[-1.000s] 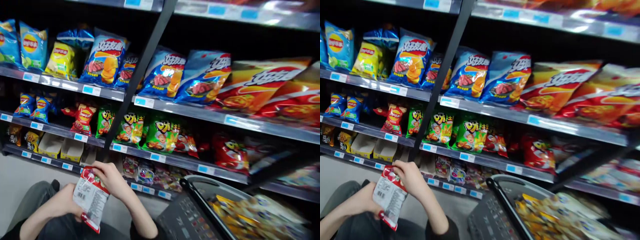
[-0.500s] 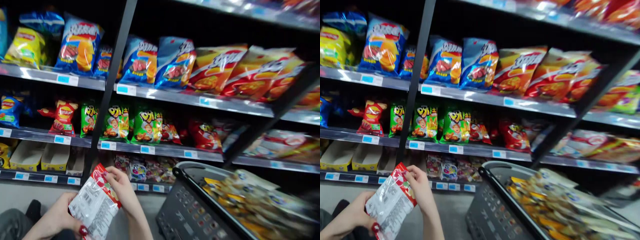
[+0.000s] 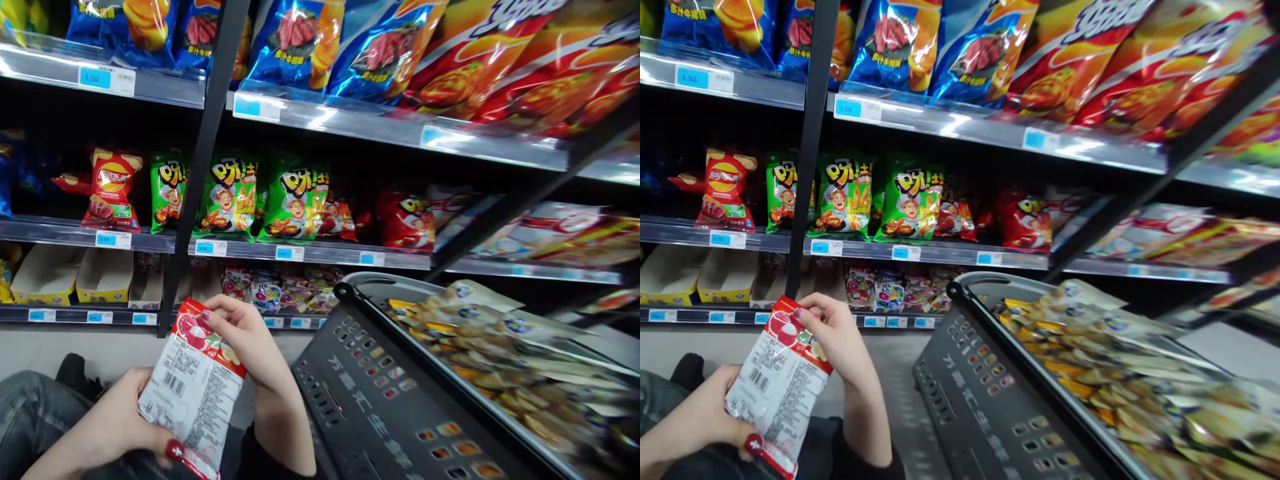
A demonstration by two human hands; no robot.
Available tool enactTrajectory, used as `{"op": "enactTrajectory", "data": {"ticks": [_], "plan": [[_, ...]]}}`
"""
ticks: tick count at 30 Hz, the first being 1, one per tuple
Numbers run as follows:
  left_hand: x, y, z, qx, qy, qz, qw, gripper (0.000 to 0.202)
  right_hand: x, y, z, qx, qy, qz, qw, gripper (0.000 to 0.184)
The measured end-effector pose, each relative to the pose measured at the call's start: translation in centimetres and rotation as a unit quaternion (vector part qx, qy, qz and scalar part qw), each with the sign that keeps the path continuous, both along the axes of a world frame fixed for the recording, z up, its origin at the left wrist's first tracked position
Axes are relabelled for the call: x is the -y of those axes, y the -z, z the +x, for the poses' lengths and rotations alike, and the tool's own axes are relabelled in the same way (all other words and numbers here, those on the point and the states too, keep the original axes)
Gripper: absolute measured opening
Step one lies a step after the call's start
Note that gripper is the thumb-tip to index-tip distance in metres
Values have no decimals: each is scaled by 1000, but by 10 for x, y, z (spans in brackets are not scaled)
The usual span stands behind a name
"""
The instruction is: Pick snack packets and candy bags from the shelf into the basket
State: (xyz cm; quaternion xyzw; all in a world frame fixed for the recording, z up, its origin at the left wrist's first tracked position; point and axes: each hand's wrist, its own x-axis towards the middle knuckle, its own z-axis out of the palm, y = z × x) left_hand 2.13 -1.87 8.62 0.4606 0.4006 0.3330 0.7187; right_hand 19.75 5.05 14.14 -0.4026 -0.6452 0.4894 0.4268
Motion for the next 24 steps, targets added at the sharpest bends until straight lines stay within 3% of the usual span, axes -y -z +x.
{"op": "enactTrajectory", "data": {"ticks": [3,5,7,9,13,15,19,21,24], "plan": [[-3,7,-8,85,105,-15,991,49,5,-1,1,-7,-13,33,999,19],[-4,14,-10,186,209,-77,957,76,7,1,0,-25,-26,70,997,24],[-5,23,-5,267,262,-158,914,95,7,6,0,-54,-54,101,992,32],[-3,32,4,298,241,-202,901,90,4,12,0,-89,-105,114,984,39],[-1,48,19,285,160,-184,927,49,-2,18,8,-150,-198,176,953,47],[-1,47,18,272,132,-163,939,49,-3,16,15,-149,-213,222,940,48],[2,23,10,177,102,-74,976,58,0,8,27,-131,-133,237,954,42],[5,7,6,121,80,-48,988,52,2,6,30,-114,-84,203,969,37],[9,-11,3,40,-18,1,999,44,3,3,28,-114,-19,113,987,26]]}}
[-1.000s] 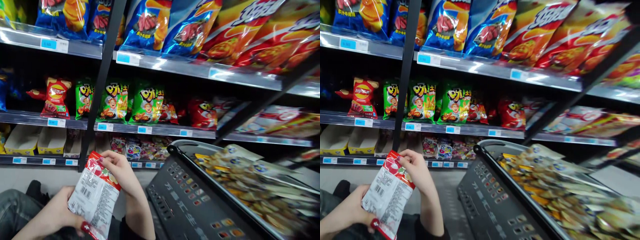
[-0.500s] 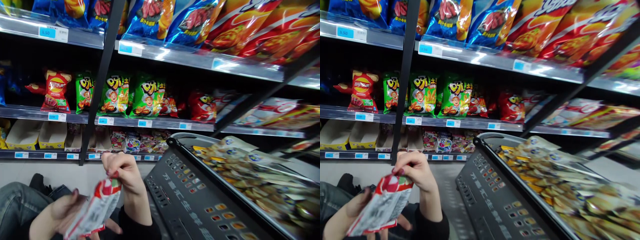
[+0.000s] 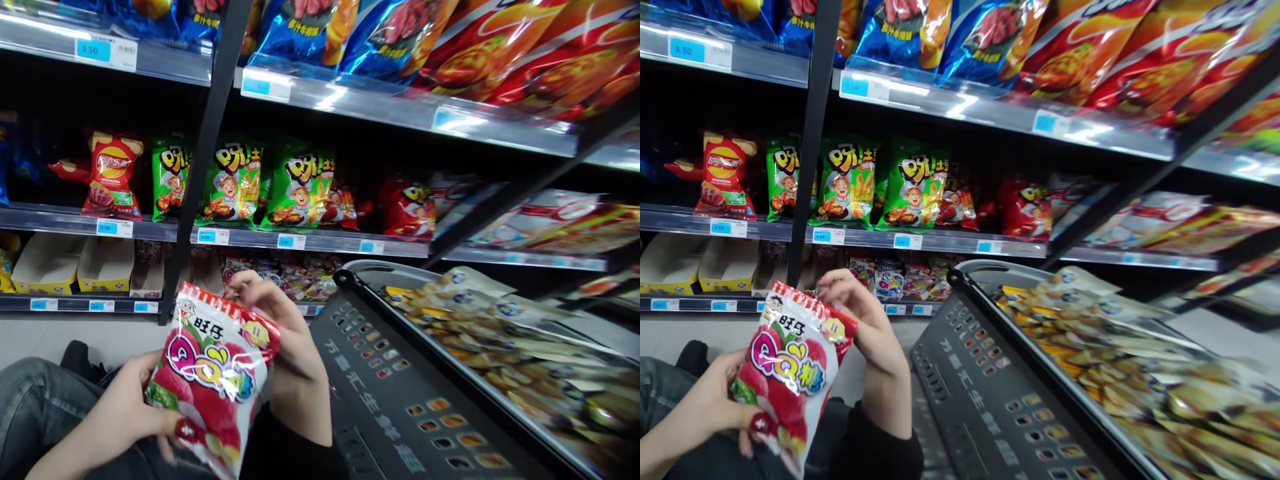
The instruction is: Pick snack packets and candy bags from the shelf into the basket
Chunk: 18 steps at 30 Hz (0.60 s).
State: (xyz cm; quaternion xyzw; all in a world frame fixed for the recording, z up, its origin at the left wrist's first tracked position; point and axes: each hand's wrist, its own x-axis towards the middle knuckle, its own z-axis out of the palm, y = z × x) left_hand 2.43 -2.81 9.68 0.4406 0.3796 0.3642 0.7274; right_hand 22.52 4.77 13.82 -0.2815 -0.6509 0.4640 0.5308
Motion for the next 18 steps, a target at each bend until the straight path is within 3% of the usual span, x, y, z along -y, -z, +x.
{"op": "enactTrajectory", "data": {"ticks": [3,5,8,10,18], "plan": [[1,-6,-2,-77,-83,37,993,41,2,-3,-7,-27,-9,-74,997,44],[0,-7,-3,-100,-88,46,990,39,4,-6,-13,23,-29,-95,995,47],[-1,-7,-4,-102,-78,43,991,41,7,-8,-20,110,11,-99,989,29],[-1,-7,-3,-97,-78,35,992,43,7,-8,-23,116,48,-90,988,20],[5,-10,-2,-67,-64,3,996,43,3,-5,-25,118,64,-84,987,18]]}}
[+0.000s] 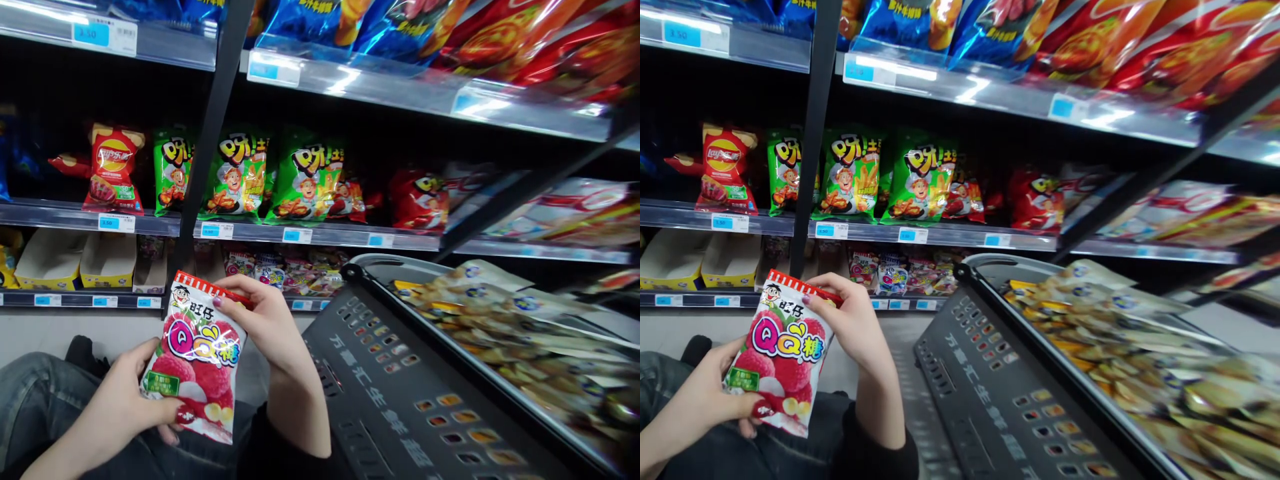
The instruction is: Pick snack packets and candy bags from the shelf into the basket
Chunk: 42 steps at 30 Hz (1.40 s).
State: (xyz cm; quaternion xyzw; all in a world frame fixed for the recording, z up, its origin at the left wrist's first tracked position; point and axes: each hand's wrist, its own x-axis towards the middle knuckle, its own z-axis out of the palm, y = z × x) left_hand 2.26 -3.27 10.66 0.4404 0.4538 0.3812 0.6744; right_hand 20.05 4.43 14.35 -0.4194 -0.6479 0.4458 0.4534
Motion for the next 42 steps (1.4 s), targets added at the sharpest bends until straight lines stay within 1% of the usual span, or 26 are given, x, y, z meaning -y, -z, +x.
{"op": "enactTrajectory", "data": {"ticks": [5,11,17,25,31,35,39,40,42], "plan": [[2,-3,-2,38,10,1,999,41,-3,2,-2,-5,-11,-37,999,17],[3,-10,-2,30,1,-13,999,43,-10,9,-5,-17,-23,-72,997,17],[3,-9,-3,19,14,-2,1000,42,-11,10,-5,-22,-28,-71,997,16],[4,-8,-3,36,7,-5,999,43,-12,11,-5,-28,-38,-71,996,15],[3,-7,-2,39,7,-4,999,38,-12,13,-4,-20,-38,-60,997,15],[2,-7,-1,36,9,-6,999,39,-9,10,-5,-55,-38,-53,996,16],[1,-4,-6,31,37,9,999,45,-3,4,-4,-124,-41,-42,991,14],[0,-2,-8,41,57,17,997,48,-1,4,-3,-137,-42,-32,989,13],[-4,7,-11,101,139,22,985,58,3,3,-3,-159,-44,10,986,10]]}}
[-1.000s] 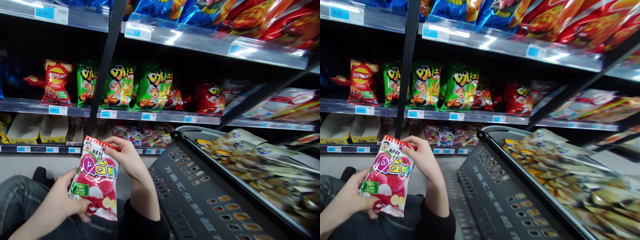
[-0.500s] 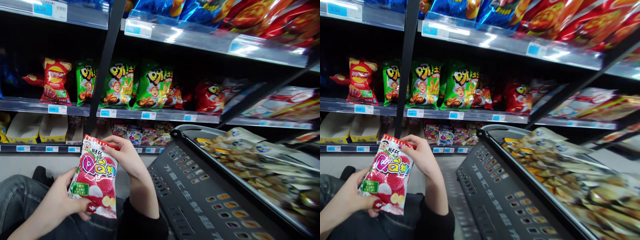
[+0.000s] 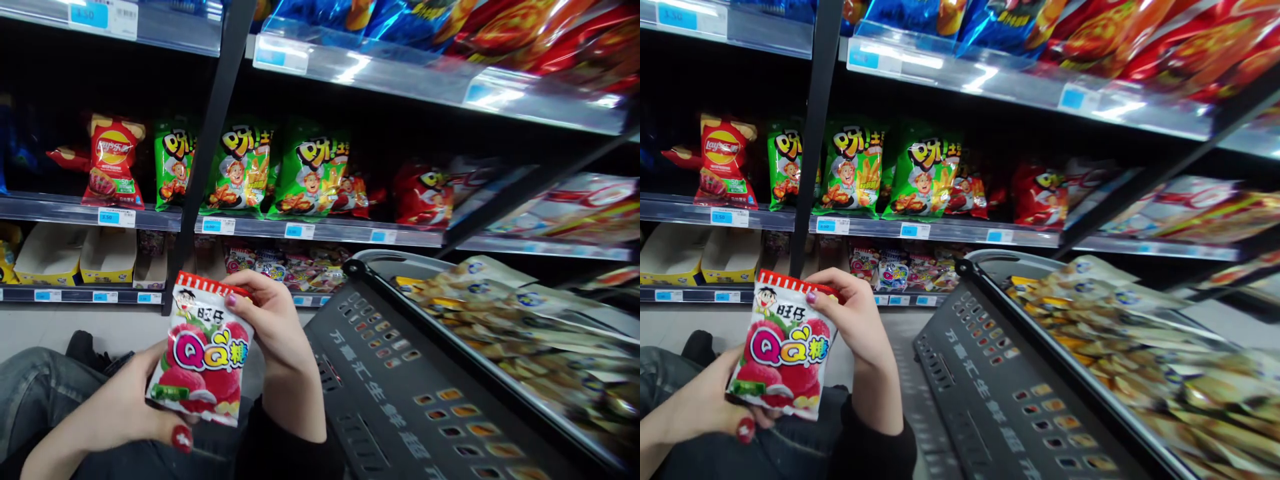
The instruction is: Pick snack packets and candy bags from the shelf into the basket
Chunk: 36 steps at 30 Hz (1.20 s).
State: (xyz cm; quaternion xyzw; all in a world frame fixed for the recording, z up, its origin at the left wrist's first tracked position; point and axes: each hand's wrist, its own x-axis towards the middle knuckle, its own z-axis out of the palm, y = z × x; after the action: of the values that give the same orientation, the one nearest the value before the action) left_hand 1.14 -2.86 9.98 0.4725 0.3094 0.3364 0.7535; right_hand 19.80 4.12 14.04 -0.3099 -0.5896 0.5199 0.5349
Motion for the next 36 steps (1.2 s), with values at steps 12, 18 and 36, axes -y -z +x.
{"op": "enactTrajectory", "data": {"ticks": [12,18,36], "plan": [[-8,51,33,238,73,-169,954,60,-17,18,-6,-199,-303,214,907,35],[0,27,32,152,-78,-45,984,41,-17,28,-8,-310,-168,50,934,38],[16,19,34,1,-160,-2,987,18,-29,32,-20,-152,-89,-79,981,42]]}}
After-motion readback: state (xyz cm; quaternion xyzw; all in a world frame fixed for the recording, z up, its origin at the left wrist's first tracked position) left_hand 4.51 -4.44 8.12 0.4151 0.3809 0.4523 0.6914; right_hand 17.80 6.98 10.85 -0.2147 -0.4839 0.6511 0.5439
